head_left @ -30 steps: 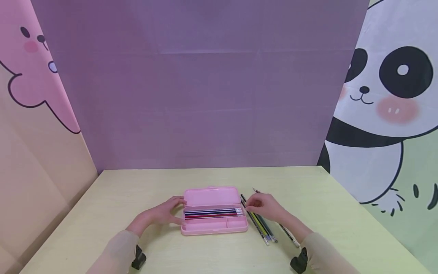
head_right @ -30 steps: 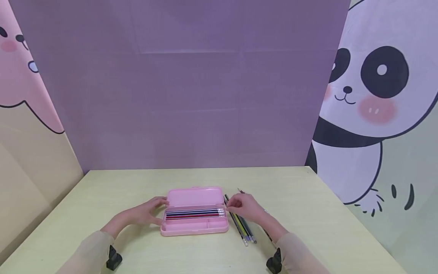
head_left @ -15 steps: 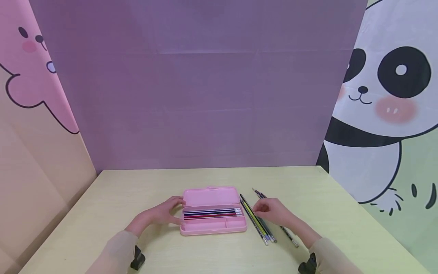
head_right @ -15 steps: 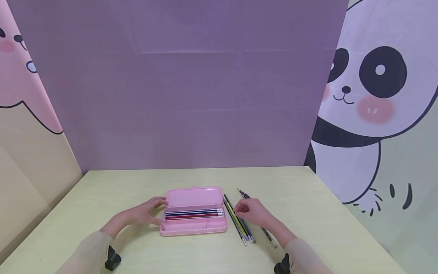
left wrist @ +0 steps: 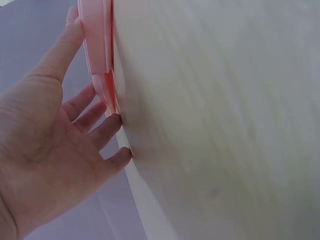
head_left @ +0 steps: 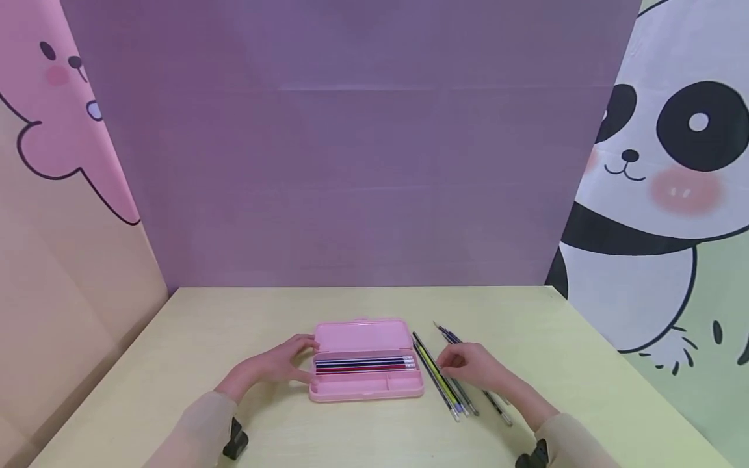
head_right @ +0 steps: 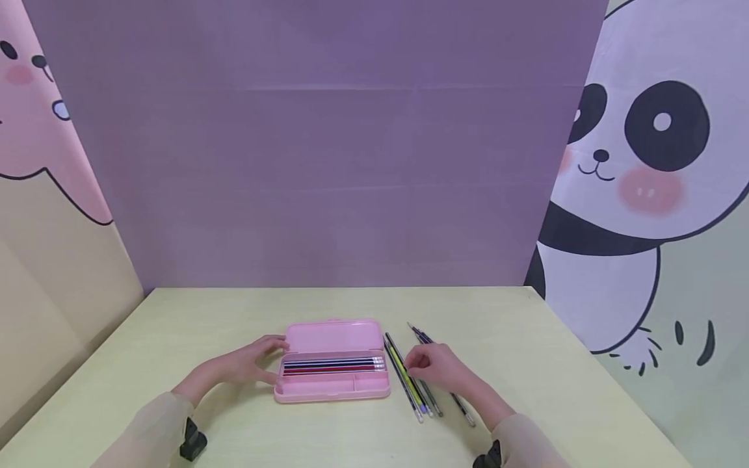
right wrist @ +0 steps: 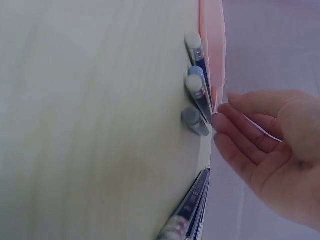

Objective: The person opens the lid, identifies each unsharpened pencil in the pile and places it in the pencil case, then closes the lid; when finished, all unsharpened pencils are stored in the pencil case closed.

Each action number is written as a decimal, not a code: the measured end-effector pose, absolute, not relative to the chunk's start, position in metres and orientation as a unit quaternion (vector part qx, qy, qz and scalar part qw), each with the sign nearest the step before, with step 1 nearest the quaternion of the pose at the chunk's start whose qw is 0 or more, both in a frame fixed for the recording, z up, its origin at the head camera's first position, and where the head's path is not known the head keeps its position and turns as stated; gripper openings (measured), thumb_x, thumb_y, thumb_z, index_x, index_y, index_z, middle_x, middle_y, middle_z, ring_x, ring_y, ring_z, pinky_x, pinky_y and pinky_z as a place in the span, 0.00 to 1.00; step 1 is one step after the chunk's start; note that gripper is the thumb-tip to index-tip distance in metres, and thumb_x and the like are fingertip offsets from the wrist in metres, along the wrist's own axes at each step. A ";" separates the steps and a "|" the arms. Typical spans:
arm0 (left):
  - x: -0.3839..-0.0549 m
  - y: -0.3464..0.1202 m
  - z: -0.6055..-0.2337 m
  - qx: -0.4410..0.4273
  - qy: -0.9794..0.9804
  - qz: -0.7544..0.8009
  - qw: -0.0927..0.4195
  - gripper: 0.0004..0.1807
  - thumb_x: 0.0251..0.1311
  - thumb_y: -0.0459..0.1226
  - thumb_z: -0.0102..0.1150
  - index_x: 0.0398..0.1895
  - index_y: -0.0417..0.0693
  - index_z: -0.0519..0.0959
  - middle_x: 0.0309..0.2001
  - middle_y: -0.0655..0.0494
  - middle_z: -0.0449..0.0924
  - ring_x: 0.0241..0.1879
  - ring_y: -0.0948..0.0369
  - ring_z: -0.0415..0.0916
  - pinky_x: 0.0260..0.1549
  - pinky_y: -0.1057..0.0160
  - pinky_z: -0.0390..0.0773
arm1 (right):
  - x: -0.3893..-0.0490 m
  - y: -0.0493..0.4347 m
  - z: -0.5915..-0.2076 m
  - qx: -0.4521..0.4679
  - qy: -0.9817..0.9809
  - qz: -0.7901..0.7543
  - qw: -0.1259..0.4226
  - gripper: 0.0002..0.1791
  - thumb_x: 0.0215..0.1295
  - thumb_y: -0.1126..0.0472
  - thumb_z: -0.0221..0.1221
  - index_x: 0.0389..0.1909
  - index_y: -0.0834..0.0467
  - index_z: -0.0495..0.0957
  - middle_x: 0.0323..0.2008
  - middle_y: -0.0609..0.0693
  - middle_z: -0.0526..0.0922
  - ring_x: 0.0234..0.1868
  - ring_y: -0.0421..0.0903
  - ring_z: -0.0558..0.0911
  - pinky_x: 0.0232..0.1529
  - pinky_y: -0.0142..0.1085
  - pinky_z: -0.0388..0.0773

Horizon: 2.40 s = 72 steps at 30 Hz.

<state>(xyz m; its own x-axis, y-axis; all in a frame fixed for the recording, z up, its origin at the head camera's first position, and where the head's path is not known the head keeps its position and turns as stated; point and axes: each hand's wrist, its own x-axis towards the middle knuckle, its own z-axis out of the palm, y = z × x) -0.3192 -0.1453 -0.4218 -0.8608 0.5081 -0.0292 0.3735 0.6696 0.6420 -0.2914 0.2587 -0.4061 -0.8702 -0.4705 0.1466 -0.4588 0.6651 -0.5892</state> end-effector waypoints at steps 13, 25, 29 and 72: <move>-0.315 -0.146 -0.416 0.242 0.909 0.321 0.109 0.39 0.47 0.48 0.70 0.61 0.44 0.67 0.70 0.41 0.53 0.70 0.42 0.49 0.69 0.42 0.50 | -0.292 0.257 -0.409 -0.268 0.916 -0.298 0.016 0.04 0.54 0.70 0.62 0.32 0.63 0.79 0.27 0.47 0.81 0.27 0.33 0.75 0.28 0.26 0.77; -0.319 -0.143 -0.414 0.238 0.916 0.303 0.109 0.37 0.47 0.48 0.70 0.60 0.45 0.68 0.70 0.41 0.53 0.71 0.43 0.49 0.69 0.43 0.51 | -0.286 0.255 -0.406 -0.237 0.937 -0.254 -0.030 0.03 0.54 0.67 0.63 0.27 0.61 0.78 0.22 0.44 0.76 0.23 0.33 0.69 0.23 0.26 0.71; -0.319 -0.144 -0.414 0.241 0.915 0.304 0.110 0.38 0.47 0.49 0.70 0.61 0.45 0.67 0.70 0.42 0.53 0.71 0.43 0.49 0.69 0.42 0.51 | -0.287 0.251 -0.410 -0.222 0.944 -0.242 -0.039 0.03 0.54 0.67 0.62 0.27 0.60 0.77 0.22 0.44 0.76 0.24 0.34 0.70 0.24 0.26 0.72; -0.318 -0.142 -0.417 0.238 0.916 0.305 0.101 0.39 0.46 0.49 0.70 0.60 0.45 0.67 0.69 0.42 0.55 0.70 0.44 0.51 0.69 0.44 0.53 | -0.289 0.269 -0.398 -0.195 0.930 -0.297 -0.089 0.05 0.60 0.60 0.61 0.28 0.58 0.78 0.24 0.45 0.81 0.24 0.33 0.74 0.25 0.26 0.74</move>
<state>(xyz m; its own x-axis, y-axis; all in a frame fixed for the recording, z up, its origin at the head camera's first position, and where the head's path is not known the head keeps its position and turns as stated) -0.3181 -0.1419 -0.4172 -0.8663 0.4981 -0.0389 0.3751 0.6999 0.6077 -0.2887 0.2692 -0.3983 -0.9079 -0.3108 0.2812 -0.4163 0.7469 -0.5186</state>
